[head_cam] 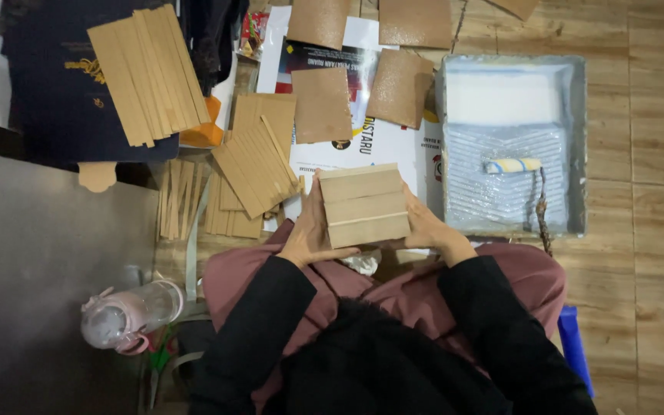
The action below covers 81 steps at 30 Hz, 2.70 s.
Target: Picking up, inspecting, flipping, and stacking small rectangular cardboard pieces on the floor.
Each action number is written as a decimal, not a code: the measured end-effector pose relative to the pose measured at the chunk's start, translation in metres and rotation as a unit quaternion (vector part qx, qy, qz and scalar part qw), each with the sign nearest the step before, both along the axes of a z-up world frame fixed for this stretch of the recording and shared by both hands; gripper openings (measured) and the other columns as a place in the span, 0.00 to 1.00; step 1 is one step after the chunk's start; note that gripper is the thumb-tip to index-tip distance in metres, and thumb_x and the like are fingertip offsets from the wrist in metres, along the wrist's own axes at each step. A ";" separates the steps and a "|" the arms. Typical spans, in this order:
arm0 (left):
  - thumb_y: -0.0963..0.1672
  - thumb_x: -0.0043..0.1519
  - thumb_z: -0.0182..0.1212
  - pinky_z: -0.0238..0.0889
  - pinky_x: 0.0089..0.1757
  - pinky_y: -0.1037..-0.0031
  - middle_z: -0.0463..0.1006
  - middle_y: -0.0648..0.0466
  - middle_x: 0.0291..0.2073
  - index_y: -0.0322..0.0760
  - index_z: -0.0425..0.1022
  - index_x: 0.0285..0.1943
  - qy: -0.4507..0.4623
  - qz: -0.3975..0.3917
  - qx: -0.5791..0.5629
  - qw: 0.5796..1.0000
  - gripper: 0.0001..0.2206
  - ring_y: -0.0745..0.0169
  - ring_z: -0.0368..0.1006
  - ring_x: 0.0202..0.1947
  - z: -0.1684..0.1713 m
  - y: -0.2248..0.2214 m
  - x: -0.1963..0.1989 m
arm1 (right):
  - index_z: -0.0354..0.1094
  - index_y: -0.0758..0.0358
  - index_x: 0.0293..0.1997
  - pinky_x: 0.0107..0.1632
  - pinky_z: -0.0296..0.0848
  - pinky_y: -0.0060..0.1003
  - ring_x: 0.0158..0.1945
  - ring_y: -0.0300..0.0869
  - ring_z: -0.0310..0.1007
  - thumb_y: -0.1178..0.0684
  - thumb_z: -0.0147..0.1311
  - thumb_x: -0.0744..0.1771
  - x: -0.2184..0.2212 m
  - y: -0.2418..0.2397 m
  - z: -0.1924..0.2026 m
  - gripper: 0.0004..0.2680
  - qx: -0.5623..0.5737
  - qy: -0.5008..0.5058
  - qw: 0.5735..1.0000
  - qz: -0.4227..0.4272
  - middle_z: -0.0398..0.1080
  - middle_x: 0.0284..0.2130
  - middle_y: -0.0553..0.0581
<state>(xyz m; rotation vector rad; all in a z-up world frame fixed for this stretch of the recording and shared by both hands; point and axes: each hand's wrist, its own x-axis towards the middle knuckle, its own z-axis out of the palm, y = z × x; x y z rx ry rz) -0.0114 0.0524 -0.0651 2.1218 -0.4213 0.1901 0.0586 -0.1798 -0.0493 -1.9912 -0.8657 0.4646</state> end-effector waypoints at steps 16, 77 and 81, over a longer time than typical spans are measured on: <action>0.59 0.34 0.70 0.40 0.59 0.54 0.38 0.31 0.62 0.25 0.24 0.65 0.001 0.010 -0.010 1.000 0.63 0.31 0.39 0.63 -0.026 -0.001 0.001 | 0.39 0.71 0.61 0.59 0.51 0.55 0.56 0.62 0.53 0.40 0.68 0.48 0.001 0.003 -0.013 0.44 0.045 -0.027 0.999 0.004 0.53 0.50 0.70; 0.59 0.31 0.67 0.25 0.57 0.44 0.33 0.46 0.66 0.39 0.30 0.69 0.158 -0.048 0.414 0.895 0.61 0.38 0.34 0.64 0.111 -0.019 0.022 | 0.63 0.58 0.28 0.35 0.68 0.36 0.33 0.46 0.69 0.56 0.54 0.61 0.001 -0.026 0.062 0.03 -0.039 -0.277 0.960 0.022 0.68 0.24 0.52; 0.58 0.30 0.68 0.25 0.57 0.44 0.33 0.47 0.66 0.39 0.30 0.69 0.158 -0.043 0.420 0.893 0.61 0.38 0.34 0.64 0.113 -0.020 0.022 | 0.60 0.55 0.28 0.34 0.68 0.33 0.33 0.42 0.68 0.54 0.52 0.61 0.004 -0.026 0.052 0.04 -0.067 -0.322 0.944 0.035 0.66 0.24 0.50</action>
